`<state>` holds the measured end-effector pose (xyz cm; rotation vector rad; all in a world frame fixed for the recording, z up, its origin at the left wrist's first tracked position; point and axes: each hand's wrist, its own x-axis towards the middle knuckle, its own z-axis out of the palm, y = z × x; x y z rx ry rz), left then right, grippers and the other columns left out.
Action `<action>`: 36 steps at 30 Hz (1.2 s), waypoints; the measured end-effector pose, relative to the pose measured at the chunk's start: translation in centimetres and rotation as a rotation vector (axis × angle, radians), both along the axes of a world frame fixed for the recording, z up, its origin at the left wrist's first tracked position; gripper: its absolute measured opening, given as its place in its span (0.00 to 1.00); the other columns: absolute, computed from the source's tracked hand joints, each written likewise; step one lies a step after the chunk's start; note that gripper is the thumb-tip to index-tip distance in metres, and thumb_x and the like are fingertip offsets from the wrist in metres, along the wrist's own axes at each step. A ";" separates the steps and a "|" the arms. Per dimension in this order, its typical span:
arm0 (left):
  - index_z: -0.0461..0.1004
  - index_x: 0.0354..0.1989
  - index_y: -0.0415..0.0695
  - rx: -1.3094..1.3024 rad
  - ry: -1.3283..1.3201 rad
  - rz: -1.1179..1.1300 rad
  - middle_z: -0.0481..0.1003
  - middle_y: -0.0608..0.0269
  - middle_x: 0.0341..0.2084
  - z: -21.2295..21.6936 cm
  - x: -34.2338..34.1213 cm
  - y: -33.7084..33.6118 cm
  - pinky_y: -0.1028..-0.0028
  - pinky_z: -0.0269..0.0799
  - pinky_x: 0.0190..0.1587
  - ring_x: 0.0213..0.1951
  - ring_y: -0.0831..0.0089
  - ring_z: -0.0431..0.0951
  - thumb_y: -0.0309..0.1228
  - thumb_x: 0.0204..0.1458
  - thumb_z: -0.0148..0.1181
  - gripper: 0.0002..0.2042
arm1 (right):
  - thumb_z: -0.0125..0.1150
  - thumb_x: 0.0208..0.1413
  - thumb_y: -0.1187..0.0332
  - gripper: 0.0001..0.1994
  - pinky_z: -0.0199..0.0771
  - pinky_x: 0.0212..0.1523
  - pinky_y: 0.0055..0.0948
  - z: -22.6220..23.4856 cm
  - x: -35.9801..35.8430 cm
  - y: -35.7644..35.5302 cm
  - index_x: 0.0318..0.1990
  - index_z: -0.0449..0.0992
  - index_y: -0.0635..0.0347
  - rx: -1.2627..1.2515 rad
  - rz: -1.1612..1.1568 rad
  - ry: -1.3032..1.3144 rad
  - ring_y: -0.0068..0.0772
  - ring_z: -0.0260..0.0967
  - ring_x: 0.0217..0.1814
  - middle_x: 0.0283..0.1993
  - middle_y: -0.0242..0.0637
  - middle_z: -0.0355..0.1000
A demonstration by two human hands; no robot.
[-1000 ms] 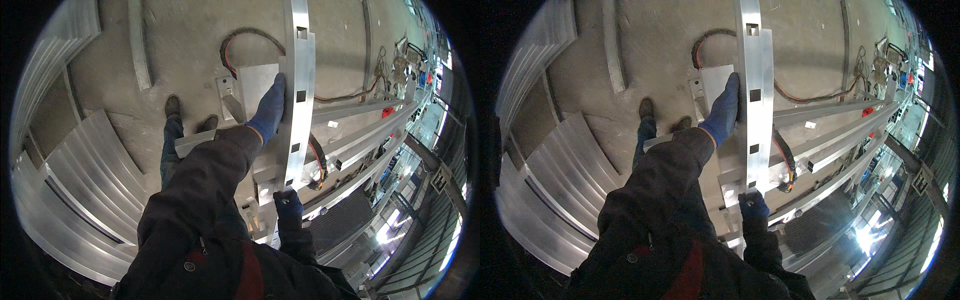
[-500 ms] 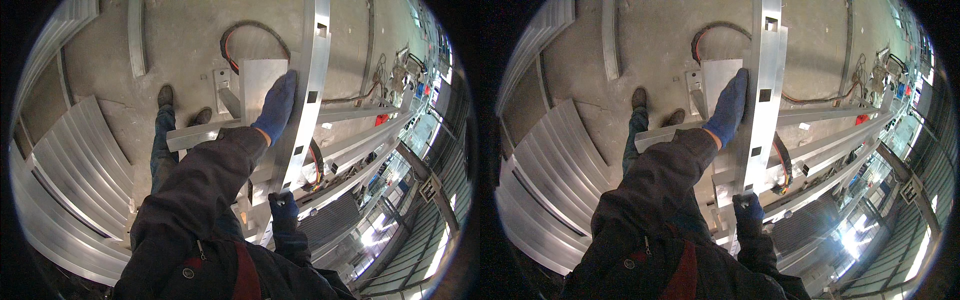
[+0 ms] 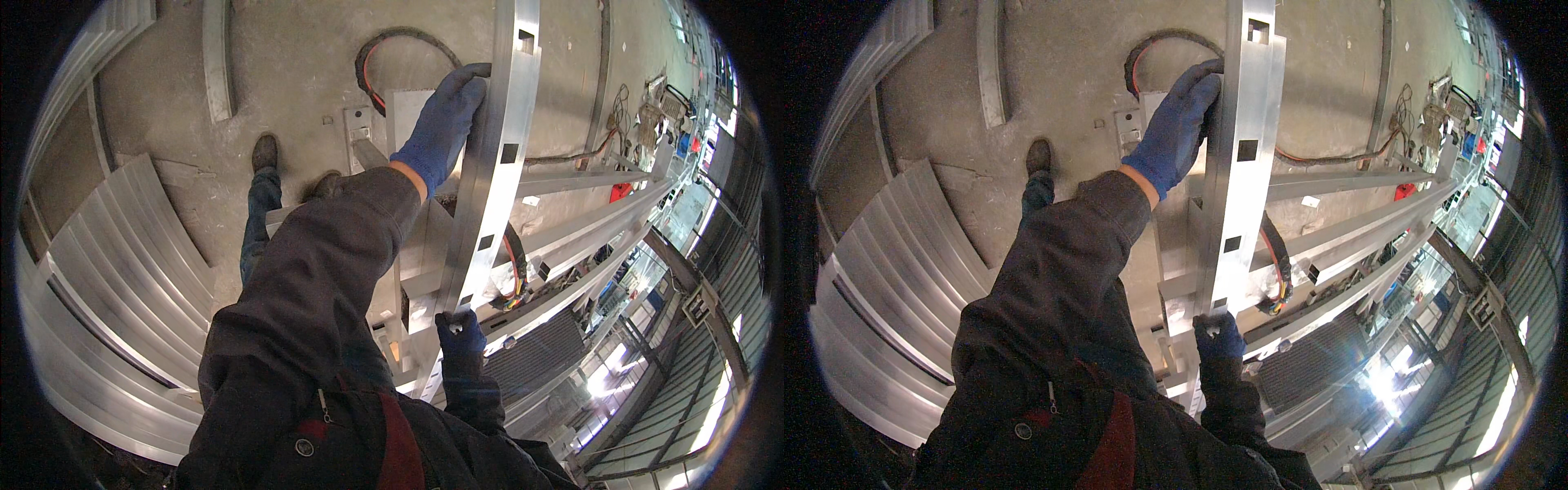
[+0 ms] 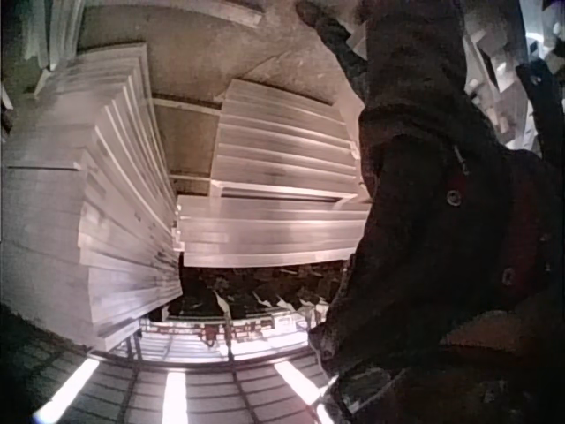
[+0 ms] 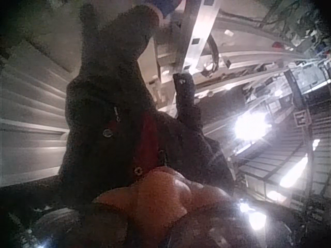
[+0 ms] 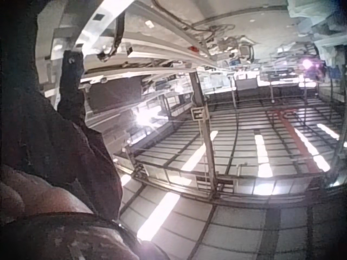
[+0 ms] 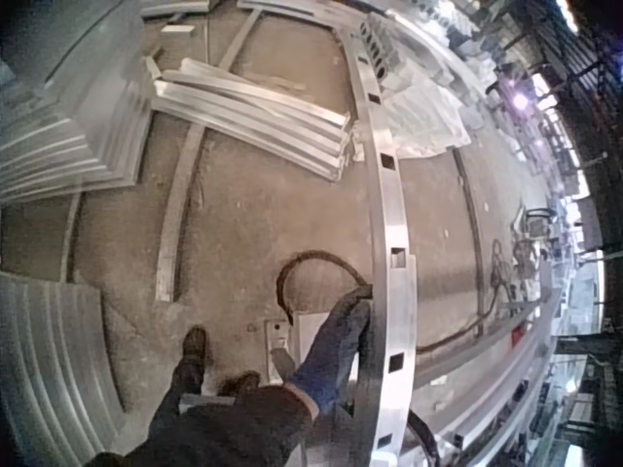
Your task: The person handles long aluminum frames, aligning them on a workbench and measuring their lengths with a tape measure. They repeatedly reposition the frames and take multiple measurements to verify dimensions.
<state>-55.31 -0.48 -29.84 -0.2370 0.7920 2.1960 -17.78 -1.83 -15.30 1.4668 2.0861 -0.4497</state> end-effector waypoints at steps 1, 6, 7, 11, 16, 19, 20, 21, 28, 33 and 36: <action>0.70 0.67 0.48 0.012 0.005 0.004 0.77 0.66 0.51 -0.1 0.0 0.0 0.72 0.75 0.59 0.52 0.76 0.77 0.43 0.72 0.52 0.20 | 0.77 0.57 0.52 0.19 0.84 0.43 0.42 -0.1 0.2 0.0 0.40 0.78 0.58 -0.015 -0.017 0.030 0.46 0.84 0.42 0.36 0.44 0.83; 0.70 0.65 0.49 0.042 -0.034 0.014 0.77 0.67 0.50 -0.2 0.2 0.0 0.72 0.76 0.58 0.50 0.77 0.77 0.42 0.72 0.53 0.18 | 0.77 0.57 0.55 0.19 0.84 0.44 0.41 -0.2 0.5 0.0 0.41 0.78 0.60 -0.051 -0.126 0.068 0.43 0.84 0.42 0.37 0.45 0.83; 0.71 0.65 0.49 0.026 -0.048 0.008 0.77 0.67 0.49 -0.2 0.1 0.0 0.72 0.76 0.58 0.49 0.77 0.77 0.42 0.72 0.53 0.18 | 0.77 0.57 0.55 0.19 0.84 0.44 0.40 -0.2 0.4 0.0 0.41 0.78 0.60 -0.052 -0.101 0.083 0.43 0.84 0.42 0.37 0.45 0.83; 0.71 0.64 0.49 0.025 -0.052 0.011 0.77 0.68 0.48 -0.1 -0.1 0.1 0.73 0.77 0.57 0.49 0.78 0.77 0.41 0.72 0.55 0.17 | 0.77 0.57 0.56 0.19 0.84 0.44 0.39 0.2 -0.4 -0.2 0.41 0.77 0.61 -0.054 -0.099 0.069 0.41 0.84 0.42 0.38 0.45 0.83; 0.71 0.63 0.49 0.003 -0.053 -0.016 0.77 0.68 0.49 -0.1 0.1 -0.1 0.74 0.77 0.57 0.49 0.77 0.77 0.41 0.72 0.55 0.17 | 0.77 0.58 0.56 0.18 0.83 0.44 0.38 0.8 -1.8 -0.5 0.40 0.77 0.61 -0.042 -0.065 0.052 0.38 0.84 0.42 0.37 0.44 0.82; 0.70 0.65 0.48 0.017 -0.040 0.004 0.76 0.66 0.51 -0.1 0.3 -0.1 0.73 0.76 0.58 0.50 0.76 0.77 0.41 0.72 0.54 0.18 | 0.77 0.59 0.57 0.18 0.83 0.45 0.38 1.0 -2.2 -0.6 0.40 0.77 0.61 -0.037 -0.034 0.061 0.38 0.83 0.42 0.38 0.45 0.82; 0.70 0.65 0.48 0.013 -0.034 0.006 0.76 0.65 0.51 -0.1 0.3 -0.1 0.73 0.76 0.59 0.51 0.75 0.77 0.41 0.72 0.54 0.18 | 0.76 0.59 0.57 0.18 0.83 0.45 0.38 1.0 -2.2 -0.6 0.40 0.77 0.61 -0.041 -0.045 0.052 0.39 0.83 0.42 0.38 0.45 0.82; 0.70 0.65 0.48 0.002 -0.024 0.006 0.76 0.65 0.52 -0.1 0.3 -0.1 0.73 0.76 0.59 0.52 0.75 0.77 0.41 0.72 0.53 0.18 | 0.76 0.59 0.57 0.18 0.83 0.45 0.38 1.0 -2.2 -0.6 0.41 0.77 0.61 -0.044 -0.055 0.043 0.39 0.83 0.42 0.38 0.45 0.82; 0.69 0.67 0.47 0.034 -0.050 0.009 0.76 0.64 0.52 0.0 0.4 -0.1 0.74 0.74 0.61 0.53 0.75 0.76 0.40 0.73 0.53 0.19 | 0.80 0.53 0.57 0.19 0.82 0.43 0.41 0.5 -1.4 -0.3 0.40 0.77 0.58 -0.015 -0.051 0.073 0.42 0.84 0.40 0.36 0.42 0.82; 0.69 0.67 0.48 0.031 -0.040 -0.001 0.77 0.65 0.52 -0.2 0.5 -0.2 0.74 0.75 0.60 0.53 0.76 0.77 0.40 0.72 0.53 0.19 | 0.80 0.53 0.57 0.19 0.82 0.44 0.40 0.2 -0.9 -0.2 0.40 0.77 0.59 -0.017 -0.053 0.061 0.41 0.82 0.39 0.37 0.42 0.81; 0.69 0.67 0.48 0.014 -0.040 -0.012 0.77 0.65 0.52 -0.2 0.5 -0.3 0.74 0.75 0.60 0.53 0.75 0.77 0.40 0.73 0.53 0.19 | 0.80 0.53 0.57 0.19 0.82 0.44 0.40 0.2 -0.9 -0.2 0.40 0.76 0.59 -0.051 -0.096 0.096 0.42 0.82 0.39 0.36 0.43 0.81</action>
